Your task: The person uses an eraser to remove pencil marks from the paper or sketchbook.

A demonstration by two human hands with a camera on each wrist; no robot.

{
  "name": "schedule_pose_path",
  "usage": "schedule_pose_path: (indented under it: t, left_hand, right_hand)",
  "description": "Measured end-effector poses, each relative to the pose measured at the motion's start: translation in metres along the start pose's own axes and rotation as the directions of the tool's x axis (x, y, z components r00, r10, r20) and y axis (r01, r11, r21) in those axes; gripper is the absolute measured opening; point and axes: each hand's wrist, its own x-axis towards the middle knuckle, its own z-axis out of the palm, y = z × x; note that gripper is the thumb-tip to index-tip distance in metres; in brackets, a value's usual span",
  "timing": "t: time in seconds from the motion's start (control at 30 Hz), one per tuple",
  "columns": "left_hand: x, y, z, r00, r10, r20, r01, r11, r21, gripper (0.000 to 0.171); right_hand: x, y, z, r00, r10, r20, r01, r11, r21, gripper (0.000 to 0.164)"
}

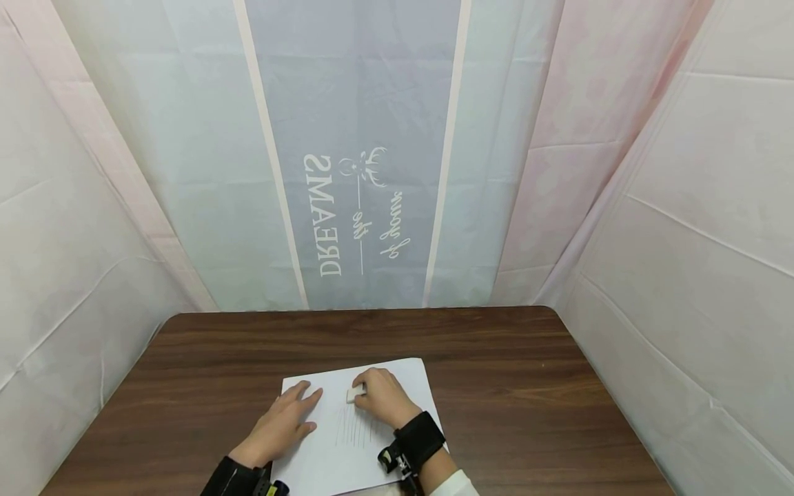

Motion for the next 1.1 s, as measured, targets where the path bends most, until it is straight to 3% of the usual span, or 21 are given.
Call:
schedule_pose_path:
  t: [0.77, 1.1]
  left_hand:
    - [-0.0002, -0.0005, 0.001, 1.0, 0.005, -0.011, -0.005, 1.0, 0.007, 0.055]
    - [-0.0021, -0.0022, 0.002, 0.998, 0.048, -0.042, -0.048, 0.999, -0.006, 0.054]
  right_hand:
    - [0.0005, 0.0015, -0.0024, 1.0, 0.029, 0.005, -0.029, 1.0, -0.004, 0.018]
    - [-0.002, 0.0007, -0.0052, 1.0, 0.029, 0.006, -0.029, 0.999, 0.024, 0.019]
